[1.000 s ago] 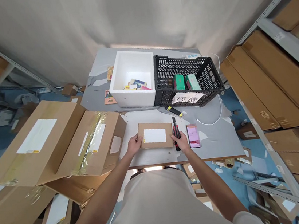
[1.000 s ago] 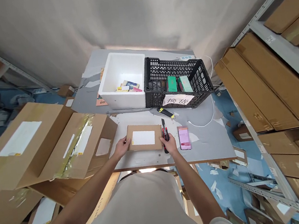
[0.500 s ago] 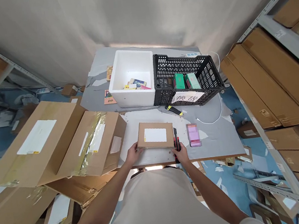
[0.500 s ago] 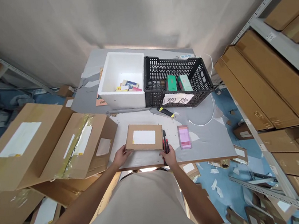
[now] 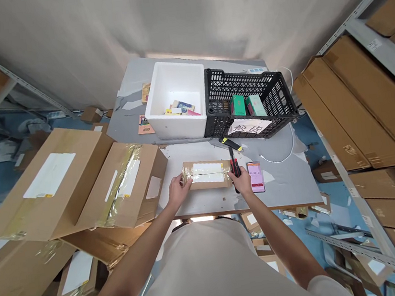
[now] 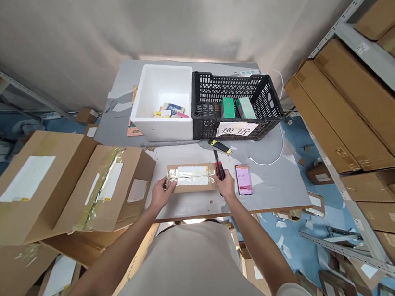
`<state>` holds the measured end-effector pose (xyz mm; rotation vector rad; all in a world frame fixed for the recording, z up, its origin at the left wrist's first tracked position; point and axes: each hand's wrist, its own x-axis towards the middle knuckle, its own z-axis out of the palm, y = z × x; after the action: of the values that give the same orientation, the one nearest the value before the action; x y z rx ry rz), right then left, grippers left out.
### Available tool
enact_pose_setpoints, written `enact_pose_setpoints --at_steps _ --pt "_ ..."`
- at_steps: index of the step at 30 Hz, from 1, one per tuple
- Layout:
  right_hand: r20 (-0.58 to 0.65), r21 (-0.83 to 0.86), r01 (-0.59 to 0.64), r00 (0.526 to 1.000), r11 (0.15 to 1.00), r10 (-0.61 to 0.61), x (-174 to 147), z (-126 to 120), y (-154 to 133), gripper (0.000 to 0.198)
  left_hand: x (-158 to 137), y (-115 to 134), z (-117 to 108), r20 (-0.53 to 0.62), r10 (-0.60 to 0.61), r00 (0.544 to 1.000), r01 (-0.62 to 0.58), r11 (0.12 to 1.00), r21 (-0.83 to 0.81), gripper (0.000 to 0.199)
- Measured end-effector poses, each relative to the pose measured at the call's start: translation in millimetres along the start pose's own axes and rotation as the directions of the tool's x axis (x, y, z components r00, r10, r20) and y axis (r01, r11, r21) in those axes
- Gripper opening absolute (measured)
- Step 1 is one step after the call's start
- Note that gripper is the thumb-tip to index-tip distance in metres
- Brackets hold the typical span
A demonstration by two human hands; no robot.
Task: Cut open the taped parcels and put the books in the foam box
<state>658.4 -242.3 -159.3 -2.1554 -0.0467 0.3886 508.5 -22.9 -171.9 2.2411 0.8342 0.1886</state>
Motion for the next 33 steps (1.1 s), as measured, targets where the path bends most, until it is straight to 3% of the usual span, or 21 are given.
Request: enact_pose_setpoints --at_steps 3,6,9,10,12,15,17,19,23,33 --pt "0.007 -0.139 0.051 0.999 0.989 -0.051 7 2 0 0.039 -5 3 10 -0.12 0.219 0.968 -0.205 0.972 0.114 0.052" --pt "0.026 -0.242 0.106 0.994 0.964 -0.102 8 -1 -2 0.04 -10 3 18 -0.002 0.521 0.854 -0.504 0.827 0.248 0.036" --pt "0.107 -0.323 0.298 0.954 0.898 -0.278 7 -8 -12 0.04 -11 -1 25 0.054 0.597 0.8 -0.576 0.741 0.345 0.033" --pt "0.189 -0.338 0.399 0.916 0.853 -0.353 7 -11 -18 0.041 -11 -4 26 0.052 0.605 0.794 -0.578 0.727 0.371 0.034" --pt "0.432 -0.343 0.605 0.781 0.718 -0.452 7 -12 -33 0.045 -10 -9 29 0.052 0.629 0.776 -0.594 0.7 0.396 0.035" --pt "0.747 -0.334 0.816 0.534 0.472 -0.395 12 -6 -60 0.053 -8 -15 33 0.046 0.653 0.756 -0.615 0.685 0.392 0.035" --pt "0.842 -0.345 0.879 0.444 0.329 -0.306 17 4 -75 0.057 -7 -17 34 0.04 0.65 0.759 -0.614 0.694 0.376 0.036" --pt "0.885 -0.349 0.91 0.399 0.224 -0.24 21 13 -86 0.062 -6 -19 35 0.036 0.652 0.757 -0.618 0.698 0.362 0.036" --pt "0.912 -0.355 0.928 0.37 0.111 -0.176 21 26 -100 0.068 -5 -20 35 0.014 0.666 0.746 -0.625 0.692 0.361 0.035" --pt "0.931 -0.354 0.935 0.351 -0.008 -0.099 16 27 -108 0.063 -4 -23 39 0.0 0.66 0.751 -0.626 0.713 0.316 0.037"
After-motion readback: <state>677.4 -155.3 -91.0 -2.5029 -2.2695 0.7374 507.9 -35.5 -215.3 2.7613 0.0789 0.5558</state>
